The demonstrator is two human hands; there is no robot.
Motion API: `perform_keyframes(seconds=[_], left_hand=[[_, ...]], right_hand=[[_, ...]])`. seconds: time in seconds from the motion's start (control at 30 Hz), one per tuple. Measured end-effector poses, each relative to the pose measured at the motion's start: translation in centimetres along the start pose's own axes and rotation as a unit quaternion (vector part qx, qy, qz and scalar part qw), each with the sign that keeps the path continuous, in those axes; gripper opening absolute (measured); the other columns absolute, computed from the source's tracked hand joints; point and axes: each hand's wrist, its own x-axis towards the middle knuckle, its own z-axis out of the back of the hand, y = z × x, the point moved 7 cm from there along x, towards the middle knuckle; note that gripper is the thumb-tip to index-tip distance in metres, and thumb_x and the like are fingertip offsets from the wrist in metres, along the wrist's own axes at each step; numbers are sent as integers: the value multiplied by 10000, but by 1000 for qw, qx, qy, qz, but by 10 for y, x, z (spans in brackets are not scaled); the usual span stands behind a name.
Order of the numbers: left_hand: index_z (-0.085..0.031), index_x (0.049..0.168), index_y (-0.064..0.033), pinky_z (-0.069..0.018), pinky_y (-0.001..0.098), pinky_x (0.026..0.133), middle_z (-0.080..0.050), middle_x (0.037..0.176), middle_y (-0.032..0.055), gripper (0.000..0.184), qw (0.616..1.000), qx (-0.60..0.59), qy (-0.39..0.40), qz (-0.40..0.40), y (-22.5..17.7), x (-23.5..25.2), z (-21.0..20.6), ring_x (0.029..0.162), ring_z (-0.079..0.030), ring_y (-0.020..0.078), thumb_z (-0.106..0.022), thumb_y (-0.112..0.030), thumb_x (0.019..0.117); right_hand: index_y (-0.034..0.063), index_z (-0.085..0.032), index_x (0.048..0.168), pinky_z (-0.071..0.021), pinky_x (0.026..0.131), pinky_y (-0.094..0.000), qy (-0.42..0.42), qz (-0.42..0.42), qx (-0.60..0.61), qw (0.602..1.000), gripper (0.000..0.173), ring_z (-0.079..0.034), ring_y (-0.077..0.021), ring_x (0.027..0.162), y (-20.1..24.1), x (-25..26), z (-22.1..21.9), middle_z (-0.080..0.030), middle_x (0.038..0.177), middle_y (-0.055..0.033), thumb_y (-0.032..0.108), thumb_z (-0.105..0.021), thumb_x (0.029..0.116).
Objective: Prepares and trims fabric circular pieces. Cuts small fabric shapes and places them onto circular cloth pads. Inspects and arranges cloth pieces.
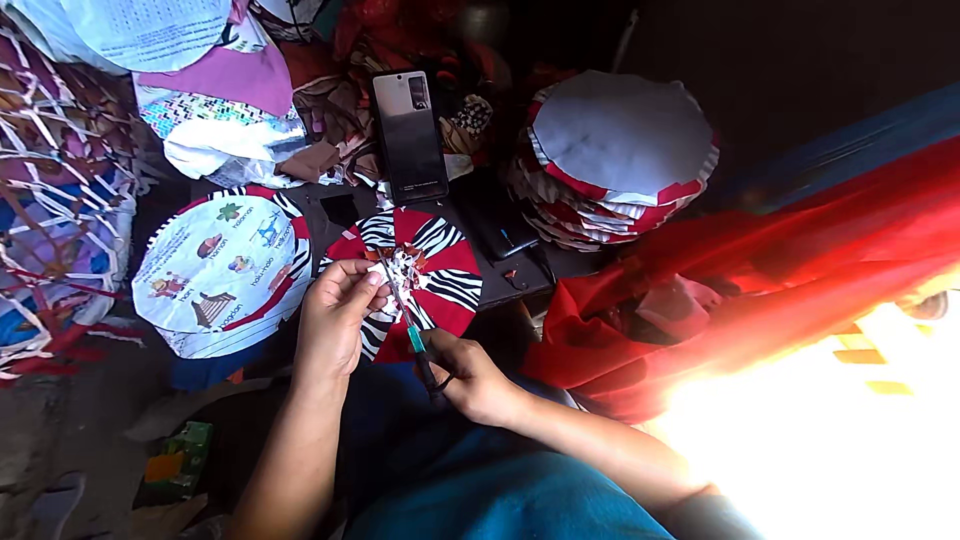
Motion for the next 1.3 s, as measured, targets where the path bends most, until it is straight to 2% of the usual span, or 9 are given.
perform_keyframes(seconds=[0.17, 0.37, 0.53, 0.67, 0.73, 0.83, 1.03, 1.17, 1.3], left_hand=[[-599, 1047, -81, -595, 206, 723, -671, 864, -53, 148, 1000, 0, -13, 7, 0, 4, 4, 746, -681, 32, -534, 44, 1003], [-605, 1058, -129, -569, 189, 717, -658, 889, -68, 179, 999, -39, -4, 6, 2, -2, 3, 752, -650, 18, -516, 20, 1014], [-593, 1023, -134, -583, 196, 721, -669, 868, -60, 211, 997, -72, 20, 21, 0, -9, -3, 749, -666, 29, -504, 56, 997], [-618, 1075, -102, -579, 191, 716, -675, 888, -47, 207, 998, -62, 11, 32, 3, -7, 0, 752, -666, 29, -507, 57, 1003], [-630, 1051, -97, -579, 190, 715, -679, 870, -47, 200, 998, -61, 6, 33, 3, -7, 0, 741, -664, 27, -508, 54, 1004], [-628, 1031, -97, -581, 190, 715, -681, 860, -48, 189, 998, -59, 3, 35, 3, -6, 1, 737, -667, 26, -507, 46, 1011], [-647, 1035, -86, -578, 194, 716, -686, 860, -52, 206, 999, -21, 13, 23, 3, -5, 3, 740, -667, 28, -517, 68, 991], [-580, 1012, -103, -581, 187, 687, -659, 809, -70, 211, 999, 11, 27, 18, 0, -7, 2, 698, -657, 14, -552, 99, 957], [-611, 982, -84, -582, 184, 673, -662, 782, -59, 190, 998, 35, 39, 19, 0, -7, 3, 677, -657, 18, -581, 100, 948]], right_hand=[[-69, -609, 1099, -407, 554, -144, -7, -23, 36, 999, 241, -474, 27, 591, -4, -2, 1, -521, 718, 33, 125, -503, 1003], [-70, -517, 1244, -492, 633, -195, 87, -22, 43, 995, 418, -563, -25, 694, 0, -5, -9, -559, 825, -14, 278, -439, 1026], [-73, -555, 1211, -465, 611, -177, 45, -9, 24, 999, 363, -546, -9, 670, 2, -5, -7, -577, 813, -20, 225, -469, 1022], [-92, -590, 1168, -478, 647, -177, 12, 15, 13, 1000, 311, -555, -15, 679, 1, -7, -6, -595, 797, -36, 159, -490, 1013], [-100, -600, 1150, -475, 645, -181, -2, 26, -10, 1000, 291, -554, -24, 672, 1, -8, -6, -603, 785, -50, 132, -510, 1001], [-103, -614, 1127, -439, 613, -173, -16, 20, -25, 999, 263, -509, -21, 635, 1, -10, -5, -569, 734, -33, 102, -532, 985], [-66, -561, 1182, -472, 630, -188, 70, -26, 46, 996, 353, -543, -16, 671, -2, -10, -7, -550, 798, -9, 226, -457, 1012], [-50, -563, 1164, -453, 599, -163, 49, -18, 57, 997, 343, -525, 12, 644, -2, -10, -7, -542, 782, 17, 245, -453, 1025], [-67, -601, 1124, -454, 613, -157, 0, 1, 49, 999, 294, -523, 19, 652, -3, -8, -4, -559, 776, 13, 175, -473, 1019]])
